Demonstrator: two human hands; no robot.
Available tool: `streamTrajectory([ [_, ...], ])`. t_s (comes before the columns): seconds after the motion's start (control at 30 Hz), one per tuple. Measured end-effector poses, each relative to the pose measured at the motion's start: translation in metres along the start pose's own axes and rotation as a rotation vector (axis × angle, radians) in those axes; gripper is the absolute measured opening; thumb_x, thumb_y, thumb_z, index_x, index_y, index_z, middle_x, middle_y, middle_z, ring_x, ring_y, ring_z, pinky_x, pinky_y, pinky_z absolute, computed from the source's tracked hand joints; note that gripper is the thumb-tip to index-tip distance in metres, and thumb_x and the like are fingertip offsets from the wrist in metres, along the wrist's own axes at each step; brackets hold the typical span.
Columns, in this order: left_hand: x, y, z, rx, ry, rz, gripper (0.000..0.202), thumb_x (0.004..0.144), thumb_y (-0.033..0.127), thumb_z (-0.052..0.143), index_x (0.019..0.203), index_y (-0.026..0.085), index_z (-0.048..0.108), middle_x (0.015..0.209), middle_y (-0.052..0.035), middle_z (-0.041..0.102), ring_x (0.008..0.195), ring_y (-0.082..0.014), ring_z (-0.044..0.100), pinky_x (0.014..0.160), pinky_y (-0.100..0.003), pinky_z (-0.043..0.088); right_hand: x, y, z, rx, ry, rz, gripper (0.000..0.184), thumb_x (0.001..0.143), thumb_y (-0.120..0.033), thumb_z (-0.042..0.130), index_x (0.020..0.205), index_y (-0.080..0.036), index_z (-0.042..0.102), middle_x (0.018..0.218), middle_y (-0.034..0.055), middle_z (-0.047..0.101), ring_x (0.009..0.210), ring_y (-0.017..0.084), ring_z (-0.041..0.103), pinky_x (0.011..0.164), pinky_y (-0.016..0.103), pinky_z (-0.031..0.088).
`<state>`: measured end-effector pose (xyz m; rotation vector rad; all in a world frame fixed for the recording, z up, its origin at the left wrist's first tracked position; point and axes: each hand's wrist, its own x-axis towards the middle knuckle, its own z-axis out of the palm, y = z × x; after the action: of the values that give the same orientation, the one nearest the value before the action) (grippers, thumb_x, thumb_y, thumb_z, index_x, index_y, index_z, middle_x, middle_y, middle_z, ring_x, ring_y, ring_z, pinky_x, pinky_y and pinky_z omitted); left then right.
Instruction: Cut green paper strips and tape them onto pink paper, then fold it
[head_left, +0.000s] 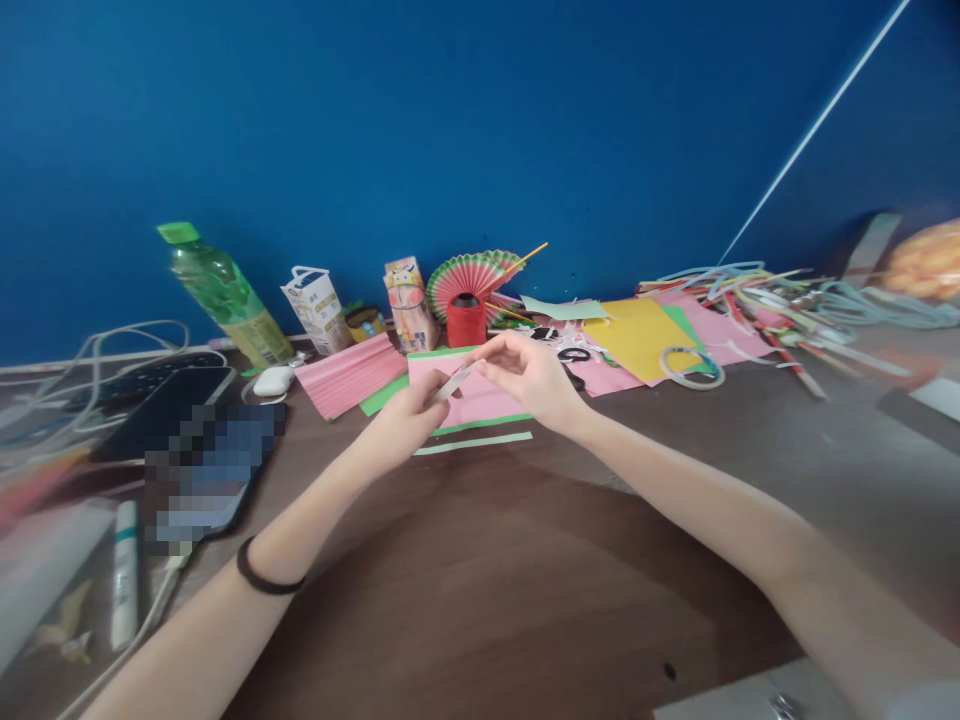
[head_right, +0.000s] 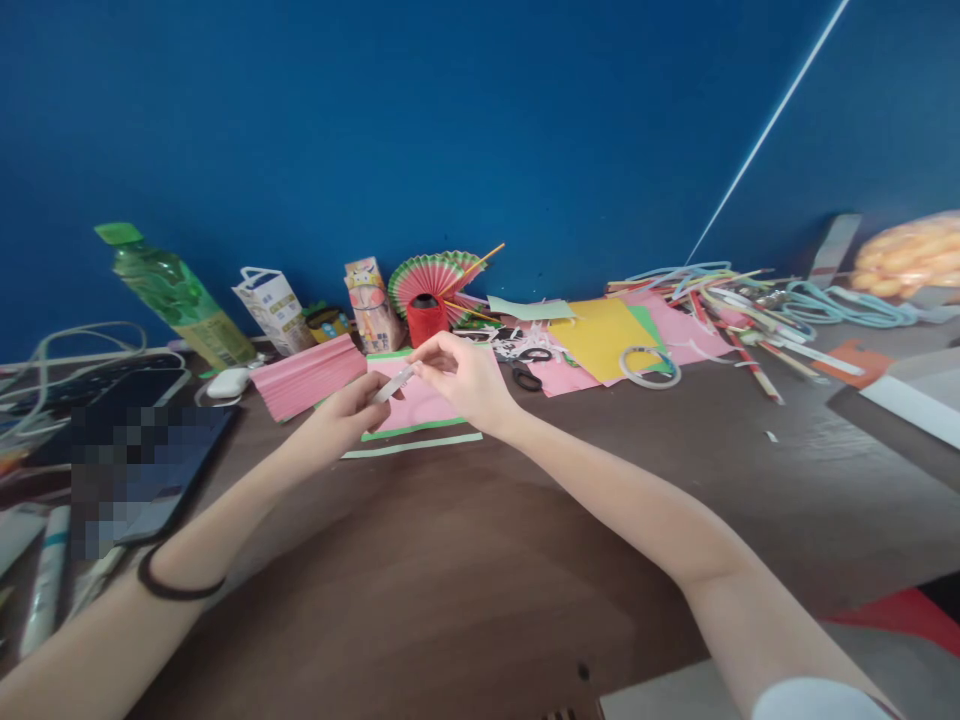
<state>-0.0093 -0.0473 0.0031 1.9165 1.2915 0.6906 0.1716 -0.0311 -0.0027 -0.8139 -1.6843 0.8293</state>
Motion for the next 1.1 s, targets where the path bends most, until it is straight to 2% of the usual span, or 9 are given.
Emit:
streamTrajectory([
  [0.13, 0.0012, 0.0025, 0.0003, -0.07, 0.039, 0.001, 0.019, 0.079, 0.033, 0.039, 0.076, 0.019, 0.051, 0.055, 0.0056, 0.04, 0.049, -0.0093, 0.036, 0.05, -0.022, 0.03, -0.003, -0.0035, 0.0019, 0.02, -0.005, 0.056, 0.009, 0.076, -0.023, 0.058, 0.076, -0.018, 0.051, 0.086, 0.0044, 0.068, 0.082, 0.015, 0.064, 0.079, 0.034, 0.05],
  [0.37, 0.004, -0.0019, -0.0012, -0.113, 0.088, -0.013, 0.017, 0.078, 0.03, 0.042, 0.069, 0.018, 0.049, 0.051, 0.0065, 0.035, 0.047, -0.0083, 0.031, 0.048, -0.022, 0.024, -0.0061, -0.0057, 0.0038, 0.1, -0.054, 0.074, 0.018, 0.079, -0.028, 0.058, 0.074, -0.02, 0.042, 0.088, 0.0059, 0.068, 0.085, 0.016, 0.065, 0.078, 0.035, 0.051],
  [0.53, 0.0037, -0.0008, -0.0005, -0.114, 0.116, 0.015, 0.016, 0.077, 0.028, 0.041, 0.071, 0.018, 0.052, 0.054, 0.0061, 0.038, 0.05, -0.0087, 0.034, 0.049, -0.022, 0.025, -0.0056, -0.0074, 0.0034, 0.042, -0.047, 0.03, 0.015, 0.078, -0.024, 0.057, 0.073, -0.019, 0.043, 0.089, 0.0048, 0.066, 0.084, 0.015, 0.064, 0.078, 0.035, 0.05],
  [0.67, 0.004, -0.0013, 0.0, -0.119, 0.087, -0.022, 0.017, 0.075, 0.026, 0.04, 0.076, 0.018, 0.055, 0.053, 0.006, 0.037, 0.049, -0.0093, 0.034, 0.049, -0.022, 0.025, -0.0055, -0.0045, 0.0034, 0.013, -0.035, 0.01, 0.014, 0.077, -0.021, 0.057, 0.072, -0.019, 0.044, 0.077, 0.0012, 0.063, 0.075, 0.013, 0.063, 0.071, 0.031, 0.051],
  [0.87, 0.0053, -0.0042, -0.0009, -0.174, 0.073, -0.018, 0.016, 0.075, 0.03, 0.042, 0.067, 0.018, 0.049, 0.053, 0.0058, 0.034, 0.049, -0.0088, 0.03, 0.05, -0.022, 0.024, -0.0041, -0.0034, 0.0045, 0.15, -0.066, 0.052, 0.028, 0.073, -0.02, 0.061, 0.086, -0.022, 0.036, 0.071, -0.0038, 0.06, 0.072, 0.014, 0.063, 0.068, 0.031, 0.051],
  [1.1, 0.0038, -0.002, 0.0004, -0.266, 0.113, -0.015, 0.016, 0.072, 0.029, 0.045, 0.067, 0.017, 0.054, 0.052, 0.0056, 0.033, 0.05, -0.0089, 0.03, 0.051, -0.023, 0.024, -0.0094, -0.0107, 0.0057, 0.073, -0.124, -0.004, 0.029, 0.076, -0.018, 0.058, 0.094, -0.023, 0.036, 0.072, -0.0033, 0.059, 0.077, 0.013, 0.063, 0.076, 0.034, 0.049],
])
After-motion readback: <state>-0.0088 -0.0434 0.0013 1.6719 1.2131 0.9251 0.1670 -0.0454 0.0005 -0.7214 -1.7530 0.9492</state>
